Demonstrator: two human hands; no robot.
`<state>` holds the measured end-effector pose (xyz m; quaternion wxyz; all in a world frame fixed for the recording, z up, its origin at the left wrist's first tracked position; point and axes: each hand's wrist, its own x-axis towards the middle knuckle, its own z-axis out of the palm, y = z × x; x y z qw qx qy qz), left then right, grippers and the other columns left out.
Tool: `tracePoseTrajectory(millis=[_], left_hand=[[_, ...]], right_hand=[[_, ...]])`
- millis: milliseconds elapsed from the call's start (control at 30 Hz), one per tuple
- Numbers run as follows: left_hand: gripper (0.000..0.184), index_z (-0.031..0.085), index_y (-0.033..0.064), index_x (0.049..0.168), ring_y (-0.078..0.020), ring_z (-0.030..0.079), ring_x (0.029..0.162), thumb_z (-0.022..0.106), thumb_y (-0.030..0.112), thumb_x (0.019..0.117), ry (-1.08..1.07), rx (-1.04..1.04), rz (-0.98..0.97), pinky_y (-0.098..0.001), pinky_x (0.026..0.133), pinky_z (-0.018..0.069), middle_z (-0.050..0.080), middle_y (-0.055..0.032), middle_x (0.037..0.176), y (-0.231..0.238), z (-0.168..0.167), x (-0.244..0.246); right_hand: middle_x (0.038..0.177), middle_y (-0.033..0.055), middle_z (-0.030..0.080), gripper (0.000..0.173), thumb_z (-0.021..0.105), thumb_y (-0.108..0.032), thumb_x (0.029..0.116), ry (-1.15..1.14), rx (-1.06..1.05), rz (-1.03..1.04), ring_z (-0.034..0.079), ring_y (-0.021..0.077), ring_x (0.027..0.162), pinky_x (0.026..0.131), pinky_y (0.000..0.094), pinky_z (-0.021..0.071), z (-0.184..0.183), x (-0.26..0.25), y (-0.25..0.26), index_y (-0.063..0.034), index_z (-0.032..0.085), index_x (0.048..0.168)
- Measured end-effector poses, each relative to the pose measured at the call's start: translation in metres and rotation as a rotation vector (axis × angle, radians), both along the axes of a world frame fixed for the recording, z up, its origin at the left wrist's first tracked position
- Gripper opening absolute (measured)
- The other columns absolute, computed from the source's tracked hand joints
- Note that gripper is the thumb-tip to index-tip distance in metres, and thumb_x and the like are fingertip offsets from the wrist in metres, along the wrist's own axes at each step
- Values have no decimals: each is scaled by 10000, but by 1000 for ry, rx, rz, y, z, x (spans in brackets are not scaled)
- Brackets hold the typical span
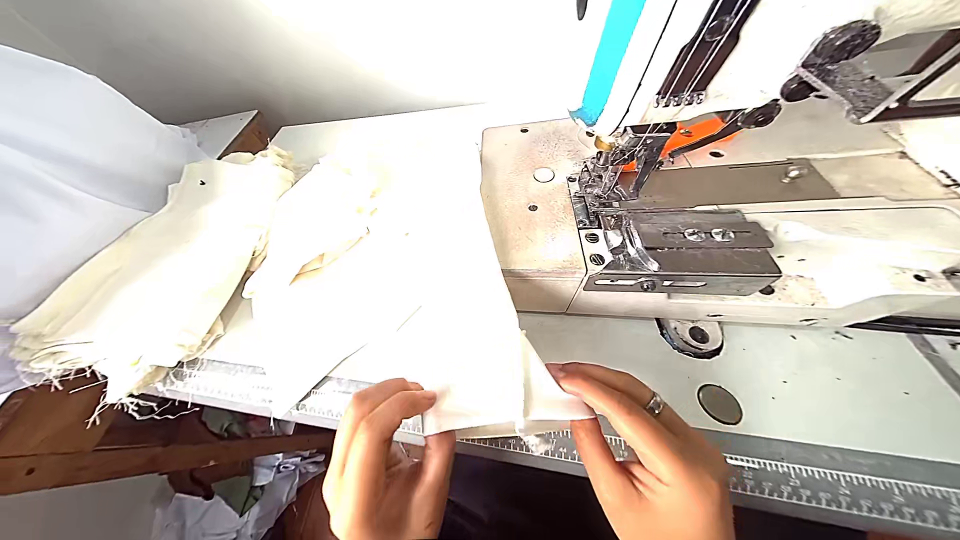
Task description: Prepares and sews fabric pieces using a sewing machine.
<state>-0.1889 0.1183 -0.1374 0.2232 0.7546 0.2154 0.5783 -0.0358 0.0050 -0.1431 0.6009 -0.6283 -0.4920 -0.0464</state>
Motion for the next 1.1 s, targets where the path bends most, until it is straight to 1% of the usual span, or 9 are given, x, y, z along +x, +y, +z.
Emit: tracePoseTrajectory(millis=[167, 267, 333, 400, 567, 733, 800, 933, 1100], left_hand=[[141, 794, 166, 1050, -45, 708, 993, 679, 181, 969, -587, -611, -490, -197, 874, 584, 752, 32, 1040, -22, 15, 18], [152, 763, 174, 1097, 11, 644, 1066, 634, 177, 1016, -189, -336, -492, -140, 931, 518, 715, 97, 1102, -13, 15, 4], [118, 725, 132, 1068, -16, 669, 1094, 622, 177, 1029, 27, -166, -451, -168, 954, 545, 726, 62, 1114, -7, 19, -2], [135, 711, 100, 1062, -48, 697, 1092, 597, 169, 1041, 82, -139, -487, -198, 959, 563, 753, 25, 1119, -2, 23, -4], [239, 752, 170, 1203, 43, 682, 999, 566, 201, 1056, -70, -399, -614, -139, 893, 547, 758, 107, 1103, 9, 29, -4], [285, 710, 148, 1289, 8, 701, 918, 590, 213, 1039, -141, -550, -732, -153, 831, 563, 767, 50, 1043, 28, 25, -10], [247, 738, 164, 1225, 14, 698, 952, 584, 233, 1045, -74, -500, -686, -157, 859, 561, 767, 71, 1054, 32, 26, -16], [180, 736, 203, 1128, 37, 642, 956, 647, 314, 1019, 126, -212, -525, -168, 890, 515, 708, 111, 1001, 30, 28, -24], [162, 778, 165, 1097, -15, 541, 836, 711, 234, 967, 333, 115, -13, -82, 767, 414, 559, -41, 862, 7, 17, -12]], right_hand=[[1052, 16, 698, 131, 651, -72, 916, 31, 39, -50, 660, 15, 994, 847, 126, 542, -16, 10, 6, -120, 660, 1037], [980, -86, 726, 122, 744, -122, 903, 595, 230, 152, 690, -3, 921, 821, 160, 584, 5, 16, 5, -213, 743, 984], [911, -34, 757, 82, 777, -119, 867, 1002, 326, 342, 727, 36, 854, 794, 211, 616, 19, 15, 7, -177, 786, 924], [896, 0, 771, 67, 765, -142, 880, 1109, 343, 495, 738, 47, 820, 765, 208, 615, 21, 17, 11, -144, 797, 939], [886, -108, 716, 103, 655, -261, 998, 576, 183, 466, 671, -41, 808, 750, 121, 559, 13, 39, 13, -206, 730, 1039], [920, -125, 660, 114, 542, -280, 1068, 281, 82, 430, 624, -73, 849, 766, 83, 511, 13, 48, 14, -206, 618, 1111], [991, -116, 668, 181, 517, -310, 1079, 190, 61, 462, 622, -67, 944, 841, 103, 510, 10, 52, 12, -194, 645, 1131], [1025, -90, 621, 223, 699, -321, 982, 113, 60, 517, 581, -43, 1004, 876, 106, 479, 6, 52, 10, -256, 698, 1196], [962, 9, 577, 234, 618, -204, 1021, -128, 19, 173, 537, -18, 902, 807, 67, 416, 0, 43, 15, -295, 749, 1193]])
